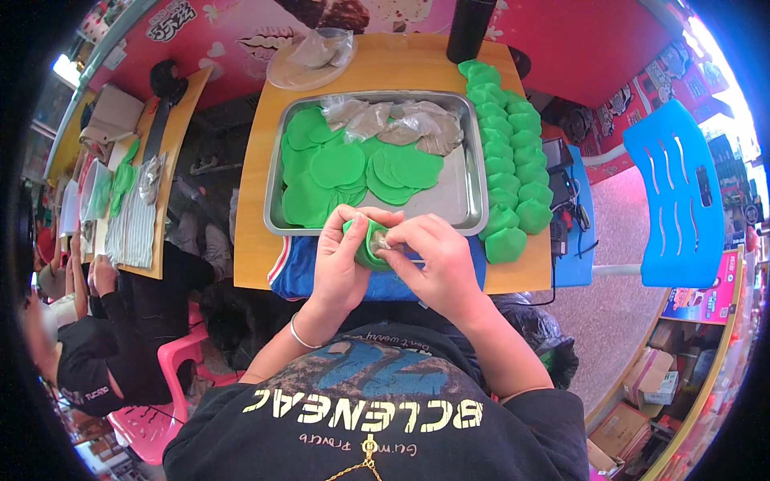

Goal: The person wraps a small amount of filling from a plastic bag into a green circular dough sheet. They fold the dough around the filling to form a small ball and place it on a metal tray. The person repeats this process multiple times, handling the dough and filling by hand.

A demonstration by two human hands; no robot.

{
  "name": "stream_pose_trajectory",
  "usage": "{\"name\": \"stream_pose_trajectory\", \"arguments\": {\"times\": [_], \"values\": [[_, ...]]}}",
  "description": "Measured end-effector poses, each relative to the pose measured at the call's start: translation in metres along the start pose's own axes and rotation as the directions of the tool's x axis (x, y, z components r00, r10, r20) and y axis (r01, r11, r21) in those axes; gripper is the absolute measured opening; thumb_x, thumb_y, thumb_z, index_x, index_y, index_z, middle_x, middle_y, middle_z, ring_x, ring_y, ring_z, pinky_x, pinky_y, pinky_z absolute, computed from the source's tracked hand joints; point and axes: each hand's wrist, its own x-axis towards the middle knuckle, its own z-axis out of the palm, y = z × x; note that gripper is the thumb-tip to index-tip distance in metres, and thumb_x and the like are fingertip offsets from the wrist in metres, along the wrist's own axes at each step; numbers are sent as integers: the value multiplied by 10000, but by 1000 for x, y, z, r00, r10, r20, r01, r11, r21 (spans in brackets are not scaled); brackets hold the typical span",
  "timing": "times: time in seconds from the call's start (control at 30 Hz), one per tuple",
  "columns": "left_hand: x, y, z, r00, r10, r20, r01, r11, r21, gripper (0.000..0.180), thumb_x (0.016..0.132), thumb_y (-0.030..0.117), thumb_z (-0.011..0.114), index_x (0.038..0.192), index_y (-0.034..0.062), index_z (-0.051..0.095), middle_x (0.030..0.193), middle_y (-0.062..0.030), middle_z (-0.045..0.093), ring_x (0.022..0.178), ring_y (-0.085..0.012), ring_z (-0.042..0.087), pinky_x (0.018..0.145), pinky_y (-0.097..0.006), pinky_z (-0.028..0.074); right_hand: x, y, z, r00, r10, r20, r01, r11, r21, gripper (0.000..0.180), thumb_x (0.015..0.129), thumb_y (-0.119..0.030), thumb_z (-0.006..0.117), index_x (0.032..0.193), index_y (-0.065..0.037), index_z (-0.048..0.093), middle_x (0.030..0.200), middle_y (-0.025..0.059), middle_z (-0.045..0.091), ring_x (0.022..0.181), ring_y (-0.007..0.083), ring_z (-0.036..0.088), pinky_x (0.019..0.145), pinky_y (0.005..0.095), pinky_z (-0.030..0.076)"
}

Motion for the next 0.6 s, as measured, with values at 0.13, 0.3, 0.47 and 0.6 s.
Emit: {"name": "stream_pose_trajectory", "arguments": {"times": [0.13,0.3,0.47,0.6], "values": [[-3,2,2,998,-61,-30,60,998,-30,110,917,142,503,852,54,497,1009,-138,608,941,-207,601,822,-333,495,5,-6,-9,982,-105,157,117,990,-73,133,679,-16,675,769,-49,582,722,61,565,680,235,548,593,335,437],[-1,-1,0,999,-7,-34,6,999,-36,102,910,142,518,843,66,503,1028,-138,607,970,-213,584,860,-353,473,-2,-2,-1,995,-38,90,39,999,-10,136,658,5,665,746,-50,577,737,47,569,690,226,541,606,326,436],[-1,6,0,999,20,35,-20,1000,9,104,921,143,488,841,77,501,1043,-131,592,1094,-267,528,926,-400,444,-5,-2,1,1000,-22,-10,23,999,38,158,646,-10,682,766,-69,599,746,36,572,701,216,535,620,325,435],[-4,4,-3,999,43,14,-44,996,77,123,923,152,487,833,68,499,1061,-143,587,1091,-262,528,921,-404,446,-1,-6,-6,982,-141,123,160,975,-156,176,661,-44,690,820,-87,628,792,25,556,754,216,522,673,336,429]]}}
